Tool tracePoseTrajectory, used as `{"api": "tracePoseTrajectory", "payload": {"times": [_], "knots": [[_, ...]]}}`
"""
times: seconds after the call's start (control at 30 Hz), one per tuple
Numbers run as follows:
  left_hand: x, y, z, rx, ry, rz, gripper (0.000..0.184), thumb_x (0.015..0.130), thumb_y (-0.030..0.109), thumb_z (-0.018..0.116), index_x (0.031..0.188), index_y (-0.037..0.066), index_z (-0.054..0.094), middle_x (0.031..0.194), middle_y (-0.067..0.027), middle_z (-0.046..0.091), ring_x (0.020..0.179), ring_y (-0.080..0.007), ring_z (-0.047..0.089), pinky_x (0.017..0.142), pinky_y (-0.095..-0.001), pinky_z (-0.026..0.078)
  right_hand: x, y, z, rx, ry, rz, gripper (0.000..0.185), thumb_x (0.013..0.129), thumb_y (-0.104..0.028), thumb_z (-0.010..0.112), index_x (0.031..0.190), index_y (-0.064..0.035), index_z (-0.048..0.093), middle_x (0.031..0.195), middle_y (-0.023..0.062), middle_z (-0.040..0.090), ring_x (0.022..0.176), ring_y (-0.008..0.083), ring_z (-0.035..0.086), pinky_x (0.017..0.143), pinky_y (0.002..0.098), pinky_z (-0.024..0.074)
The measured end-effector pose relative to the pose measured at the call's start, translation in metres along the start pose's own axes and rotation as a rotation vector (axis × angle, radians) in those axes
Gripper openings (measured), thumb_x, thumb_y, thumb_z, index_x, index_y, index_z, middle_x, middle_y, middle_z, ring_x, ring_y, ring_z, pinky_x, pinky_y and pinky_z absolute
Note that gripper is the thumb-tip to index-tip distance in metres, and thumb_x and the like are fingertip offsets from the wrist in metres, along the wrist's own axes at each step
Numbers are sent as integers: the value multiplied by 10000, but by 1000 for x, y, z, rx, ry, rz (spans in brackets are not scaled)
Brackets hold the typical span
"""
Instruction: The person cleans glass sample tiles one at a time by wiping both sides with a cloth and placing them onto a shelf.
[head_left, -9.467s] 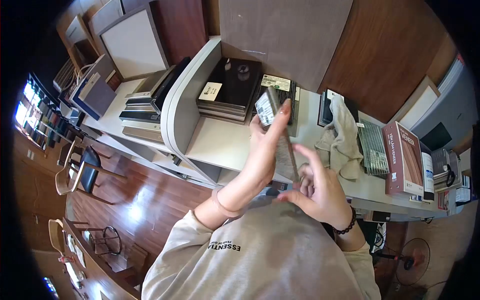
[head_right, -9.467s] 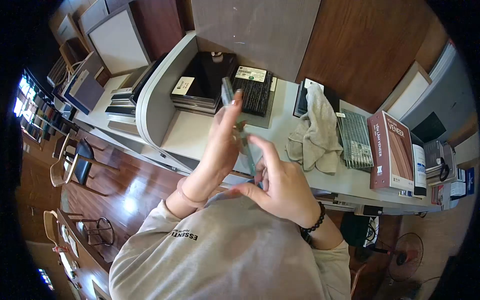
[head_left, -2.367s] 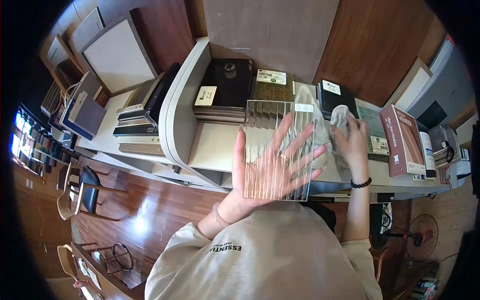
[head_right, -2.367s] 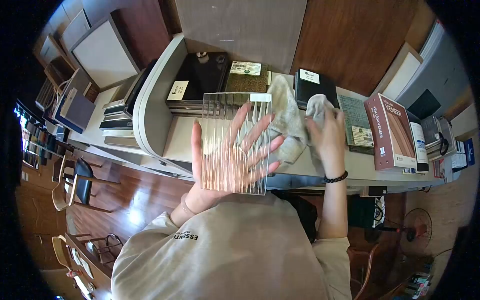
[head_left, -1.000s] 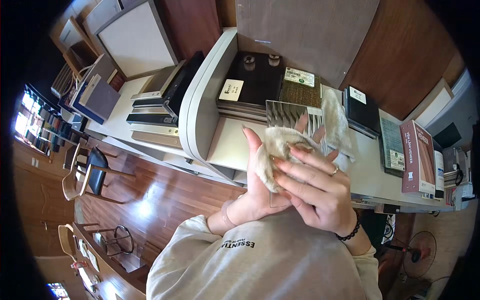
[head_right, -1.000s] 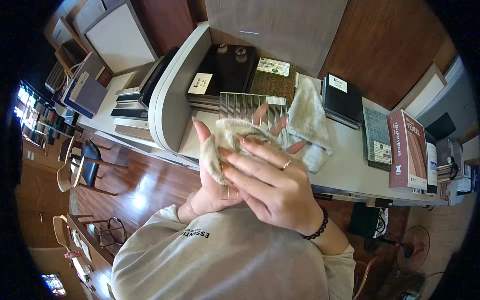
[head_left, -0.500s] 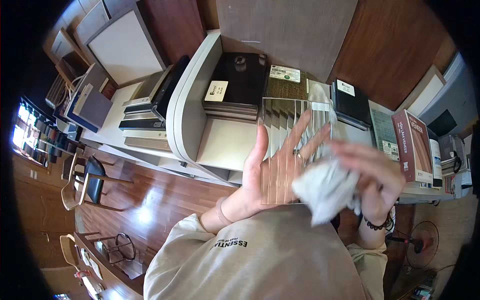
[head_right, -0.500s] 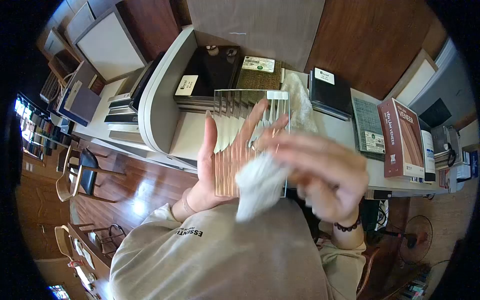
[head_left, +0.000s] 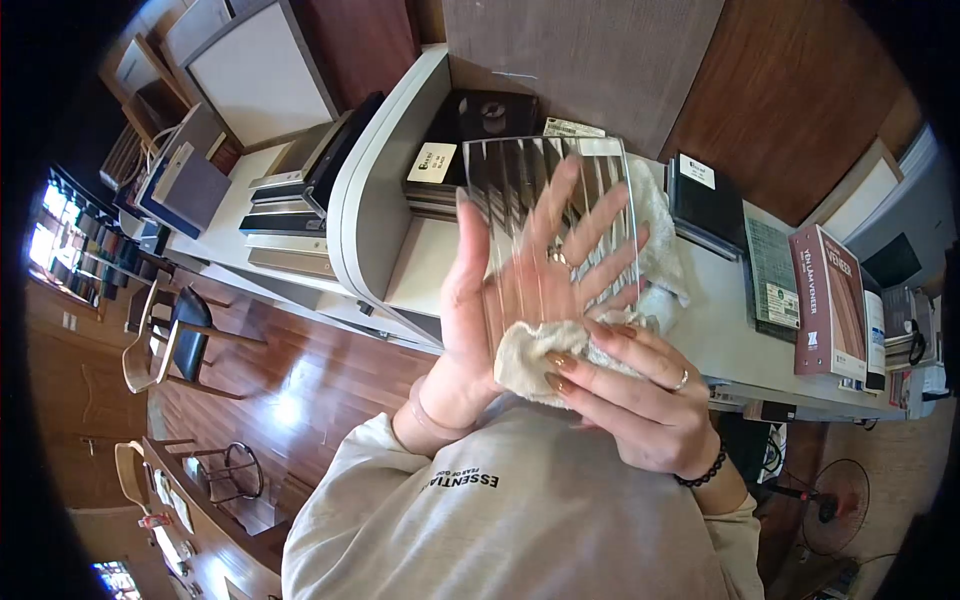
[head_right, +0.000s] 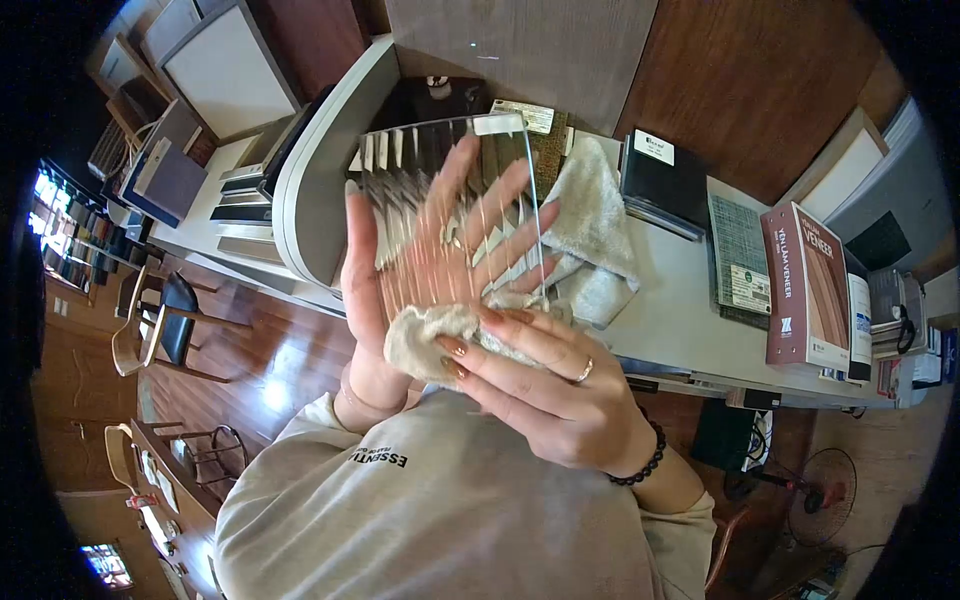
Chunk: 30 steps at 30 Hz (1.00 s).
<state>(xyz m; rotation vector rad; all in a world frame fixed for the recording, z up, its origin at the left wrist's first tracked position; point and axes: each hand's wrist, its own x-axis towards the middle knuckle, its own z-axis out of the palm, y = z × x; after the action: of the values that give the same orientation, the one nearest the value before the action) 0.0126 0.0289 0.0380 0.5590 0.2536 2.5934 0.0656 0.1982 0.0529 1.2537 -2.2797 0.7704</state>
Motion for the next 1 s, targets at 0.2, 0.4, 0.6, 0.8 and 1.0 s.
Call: {"api": "tracePoseTrajectory", "payload": {"times": [0.2,0.4,0.6,0.8,1.0], "knots": [[2,-9,-7,64,69,-36,747,952,603,340,1531,188,117,1578,-132,132,1432,-306,206,1167,-444,207,-35,17,-30,880,396,388,267,943,-225,525,1058,-39,679,1094,143,668,1065,317,627,864,462,558],[-1,-15,-21,155,-64,-85,692,995,461,357,1534,120,88,1592,-125,83,1465,-236,110,1178,-357,134,-33,70,-15,1734,715,737,389,998,-291,455,1243,-3,546,1201,153,617,1047,240,635,855,410,559],[7,-17,-38,753,-85,106,700,1009,394,354,1527,61,21,1600,-112,9,1473,-233,-7,1180,-382,53,-3,34,5,1594,680,915,445,974,-289,512,1299,14,511,1188,113,626,1076,182,614,937,304,492],[8,-19,-33,933,14,272,776,985,337,466,1527,61,-16,1595,-140,26,1468,-278,50,1166,-397,134,-7,35,8,1156,717,871,345,947,-161,585,1224,43,565,1130,82,640,938,132,642,833,270,510],[1,-28,-28,1294,68,303,1041,840,343,706,1528,61,-22,1538,-203,165,1374,-328,286,1084,-411,297,14,13,17,306,805,763,319,881,-16,624,1190,61,600,1174,155,632,1065,220,622,918,308,472]]}}
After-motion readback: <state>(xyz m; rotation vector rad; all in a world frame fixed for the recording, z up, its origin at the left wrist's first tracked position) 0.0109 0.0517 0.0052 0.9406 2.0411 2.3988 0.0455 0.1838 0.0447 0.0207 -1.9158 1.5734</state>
